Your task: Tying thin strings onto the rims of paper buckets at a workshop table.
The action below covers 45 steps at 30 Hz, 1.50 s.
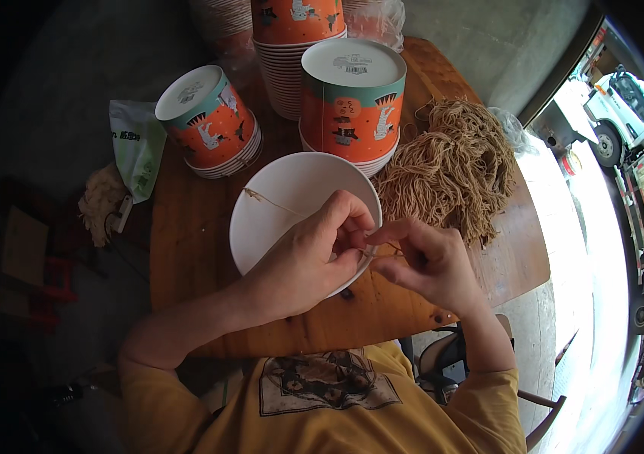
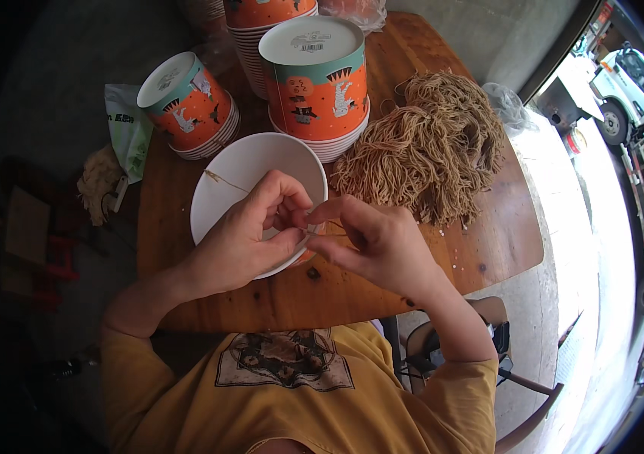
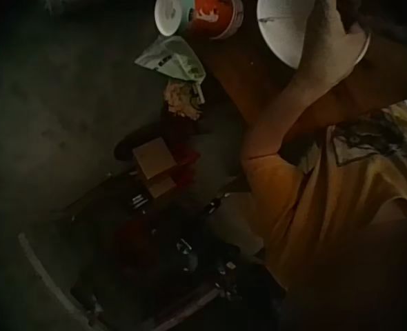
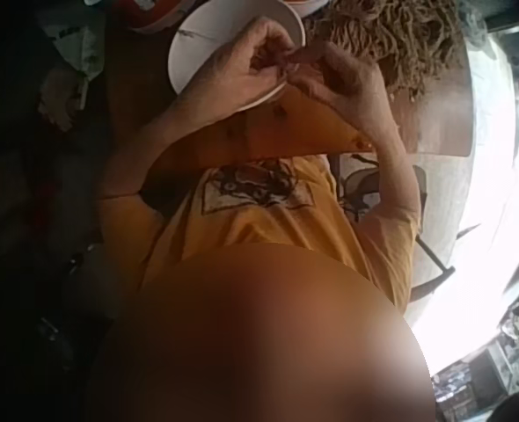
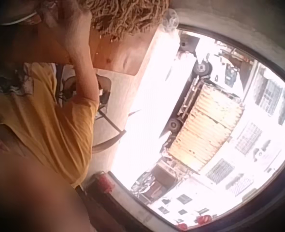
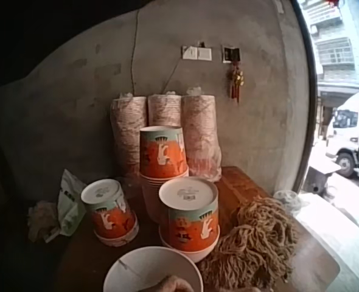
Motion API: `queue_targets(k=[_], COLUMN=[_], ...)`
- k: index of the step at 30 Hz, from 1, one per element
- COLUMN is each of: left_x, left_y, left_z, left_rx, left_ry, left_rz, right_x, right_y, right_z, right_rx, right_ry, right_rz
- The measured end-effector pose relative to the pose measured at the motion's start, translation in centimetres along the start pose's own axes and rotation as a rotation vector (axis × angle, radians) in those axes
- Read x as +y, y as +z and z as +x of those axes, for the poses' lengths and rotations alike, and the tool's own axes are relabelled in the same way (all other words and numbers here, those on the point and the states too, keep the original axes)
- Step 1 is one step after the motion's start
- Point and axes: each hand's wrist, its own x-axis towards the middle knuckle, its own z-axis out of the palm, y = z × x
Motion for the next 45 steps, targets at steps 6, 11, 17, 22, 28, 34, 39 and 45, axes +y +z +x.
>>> queue_targets(k=[6,11,17,22,28,34,39,45], left_x=[0.8,0.0,0.4,1.2,0.8,0.4,0.5,0.6], left_y=[0.3,0.7,0.2,1.0,1.1,1.3,1.1,0.7], left_z=[-0.1,-0.1,-0.4,-0.5,-0.4,-0.4,-0.2,0.2], left_rx=[0.016,0.074,0.154,0.105,0.105,0.120,0.071,0.006], left_ry=[-0.018,0.225,0.181,0.041,0.106,0.109,-0.064,-0.261], left_rz=[0.088,0.258,0.399,0.304,0.351,0.275,0.040,-0.397], right_x=[-0.4,-0.1,1.0,1.1,1.1,1.2,1.6,1.6], right_y=[1.6,2.0,2.5,2.8,2.7,3.0,3.5,4.0], right_z=[-0.4,-0.4,-0.9,-0.8,-1.1,-1.3,-1.4,-1.8], right_rx=[0.273,0.256,0.281,0.305,0.328,0.346,0.374,0.427], right_ry=[-0.225,-0.110,-0.023,-0.057,-0.097,-0.175,-0.176,-0.128], right_rz=[-0.307,-0.195,-0.055,-0.078,-0.133,-0.192,-0.177,-0.079])
